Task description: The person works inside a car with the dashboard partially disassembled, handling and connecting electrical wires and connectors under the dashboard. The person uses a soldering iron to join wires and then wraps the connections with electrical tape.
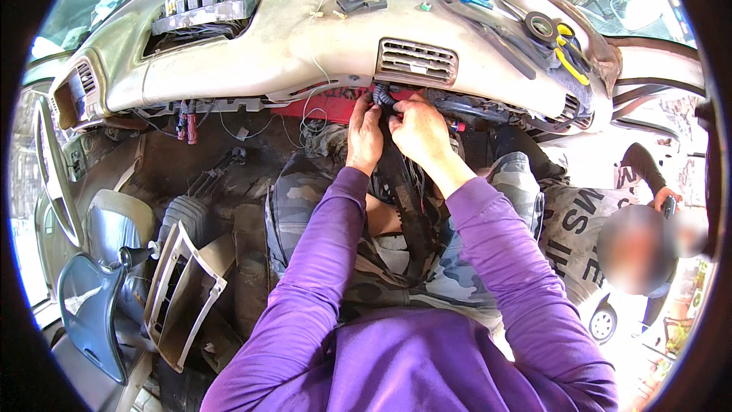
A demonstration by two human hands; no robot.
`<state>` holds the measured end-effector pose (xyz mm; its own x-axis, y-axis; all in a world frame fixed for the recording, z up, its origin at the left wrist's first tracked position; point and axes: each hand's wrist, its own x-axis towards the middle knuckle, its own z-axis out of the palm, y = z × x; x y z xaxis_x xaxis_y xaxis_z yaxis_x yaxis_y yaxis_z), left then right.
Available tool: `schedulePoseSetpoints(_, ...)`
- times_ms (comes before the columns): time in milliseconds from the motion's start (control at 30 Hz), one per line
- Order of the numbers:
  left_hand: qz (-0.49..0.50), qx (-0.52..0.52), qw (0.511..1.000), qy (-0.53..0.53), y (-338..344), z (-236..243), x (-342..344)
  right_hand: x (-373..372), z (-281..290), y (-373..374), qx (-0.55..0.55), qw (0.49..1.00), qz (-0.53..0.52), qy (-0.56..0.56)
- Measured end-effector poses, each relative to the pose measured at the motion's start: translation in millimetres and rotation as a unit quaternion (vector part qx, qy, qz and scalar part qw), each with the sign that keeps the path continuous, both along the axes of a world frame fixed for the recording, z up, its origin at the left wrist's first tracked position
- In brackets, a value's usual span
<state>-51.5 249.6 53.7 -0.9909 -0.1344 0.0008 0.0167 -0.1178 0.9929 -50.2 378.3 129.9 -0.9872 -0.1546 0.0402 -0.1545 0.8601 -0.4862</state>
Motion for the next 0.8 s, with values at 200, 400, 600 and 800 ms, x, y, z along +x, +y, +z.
schedulePoseSetpoints(200, -0.023, -0.009, 0.999, 0.023, 6, 2, 10, -8, -5, -1, -0.016, 0.999, -0.045, -0.005)
schedulePoseSetpoints(400, -0.11, 0.09, 0.988, -0.057, -6, -3, 8, -26, -17, 11, -0.222, 0.955, -0.096, -0.171)
schedulePoseSetpoints(600, -0.151, 0.209, 0.96, -0.107, -6, 26, 7, -32, -26, 21, -0.413, 0.88, -0.088, -0.217)
schedulePoseSetpoints(800, -0.192, 0.22, 0.953, -0.076, -11, 18, 5, -26, 2, 22, -0.108, 0.983, -0.001, -0.151)
